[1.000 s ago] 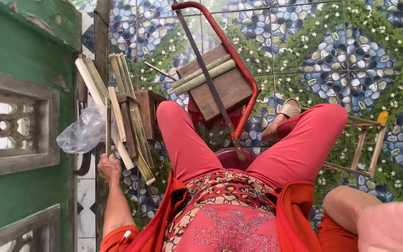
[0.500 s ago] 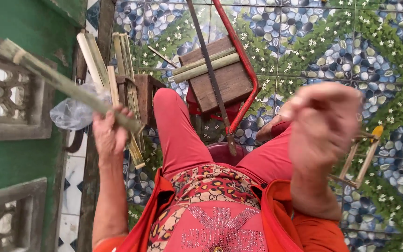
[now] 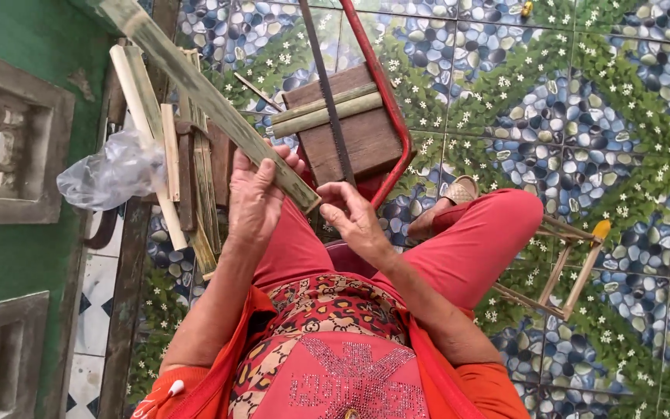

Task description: A person uses a bow saw to cut bamboo stalks into smaller segments on a wooden support block.

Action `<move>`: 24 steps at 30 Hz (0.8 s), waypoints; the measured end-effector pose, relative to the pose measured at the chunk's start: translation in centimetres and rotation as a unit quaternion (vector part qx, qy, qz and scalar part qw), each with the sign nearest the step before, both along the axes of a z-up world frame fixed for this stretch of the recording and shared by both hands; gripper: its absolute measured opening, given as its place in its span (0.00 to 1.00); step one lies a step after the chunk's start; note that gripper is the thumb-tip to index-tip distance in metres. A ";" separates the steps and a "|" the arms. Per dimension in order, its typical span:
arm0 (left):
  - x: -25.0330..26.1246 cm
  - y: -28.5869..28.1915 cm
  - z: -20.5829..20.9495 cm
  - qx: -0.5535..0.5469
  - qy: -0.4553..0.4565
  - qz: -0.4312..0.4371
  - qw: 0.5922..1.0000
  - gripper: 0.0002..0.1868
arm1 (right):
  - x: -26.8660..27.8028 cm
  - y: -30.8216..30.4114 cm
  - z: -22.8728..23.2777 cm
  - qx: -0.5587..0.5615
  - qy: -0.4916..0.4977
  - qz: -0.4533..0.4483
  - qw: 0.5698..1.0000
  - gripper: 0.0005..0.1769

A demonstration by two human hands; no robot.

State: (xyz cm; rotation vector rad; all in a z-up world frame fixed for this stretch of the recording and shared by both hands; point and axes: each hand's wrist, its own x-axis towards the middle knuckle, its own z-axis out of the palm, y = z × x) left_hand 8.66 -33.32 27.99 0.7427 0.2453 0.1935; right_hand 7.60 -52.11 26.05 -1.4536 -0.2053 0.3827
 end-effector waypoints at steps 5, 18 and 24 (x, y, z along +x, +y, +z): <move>-1.0 -1.3 -0.9 0.013 0.011 0.022 1.000 0.17 | -0.7 0.6 -2.2 0.040 0.048 0.041 0.997 0.21; -1.0 -2.9 0.3 0.011 0.027 0.041 0.999 0.16 | -1.3 0.0 -3.3 0.143 0.077 0.034 0.986 0.22; -0.3 -1.9 -2.2 -0.044 0.050 0.052 0.996 0.14 | -1.9 -0.5 -3.7 0.189 0.048 0.035 0.980 0.25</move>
